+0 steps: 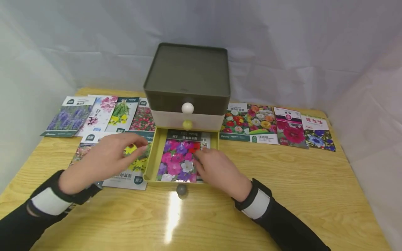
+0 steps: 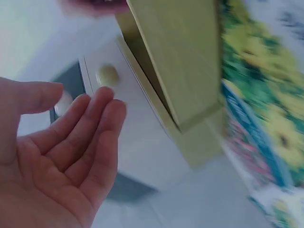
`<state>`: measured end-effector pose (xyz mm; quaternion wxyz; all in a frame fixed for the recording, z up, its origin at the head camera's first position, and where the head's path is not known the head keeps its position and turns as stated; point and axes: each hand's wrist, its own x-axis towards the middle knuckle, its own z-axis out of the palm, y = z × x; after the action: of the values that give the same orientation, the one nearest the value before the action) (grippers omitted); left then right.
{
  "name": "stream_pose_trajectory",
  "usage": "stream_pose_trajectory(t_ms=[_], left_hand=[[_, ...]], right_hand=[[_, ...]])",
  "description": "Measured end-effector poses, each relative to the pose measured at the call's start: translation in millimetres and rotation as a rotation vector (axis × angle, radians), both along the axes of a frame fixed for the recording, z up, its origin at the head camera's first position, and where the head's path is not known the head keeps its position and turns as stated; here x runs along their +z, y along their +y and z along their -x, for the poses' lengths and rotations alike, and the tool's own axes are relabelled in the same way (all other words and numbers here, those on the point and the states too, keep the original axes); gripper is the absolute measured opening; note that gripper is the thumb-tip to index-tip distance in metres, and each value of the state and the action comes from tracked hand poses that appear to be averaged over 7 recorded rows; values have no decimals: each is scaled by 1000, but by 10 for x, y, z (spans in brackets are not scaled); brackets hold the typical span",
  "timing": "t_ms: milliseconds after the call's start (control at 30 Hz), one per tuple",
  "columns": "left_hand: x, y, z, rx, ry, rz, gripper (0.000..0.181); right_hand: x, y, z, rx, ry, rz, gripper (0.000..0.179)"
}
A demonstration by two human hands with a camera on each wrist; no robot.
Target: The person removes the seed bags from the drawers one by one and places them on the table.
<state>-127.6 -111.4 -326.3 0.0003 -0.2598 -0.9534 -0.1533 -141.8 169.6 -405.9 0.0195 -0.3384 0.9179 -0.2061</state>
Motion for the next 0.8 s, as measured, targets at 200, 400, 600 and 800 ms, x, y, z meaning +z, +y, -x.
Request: stream_pose_trajectory(t_ms=[200, 400, 600, 800], left_hand=[[-269, 467, 112, -211, 203, 277, 12], [-457, 555, 116, -217, 232, 567, 18], [-497, 526, 130, -208, 203, 506, 29], [-479, 478, 141, -114, 162, 294, 32]], right_hand=[[-35, -53, 51, -22, 32, -140, 16], [-118, -96, 53, -25, 118, -139, 23], [-154, -136, 56, -21, 151, -46, 17], [-168, -131, 65, -95, 115, 46, 19]])
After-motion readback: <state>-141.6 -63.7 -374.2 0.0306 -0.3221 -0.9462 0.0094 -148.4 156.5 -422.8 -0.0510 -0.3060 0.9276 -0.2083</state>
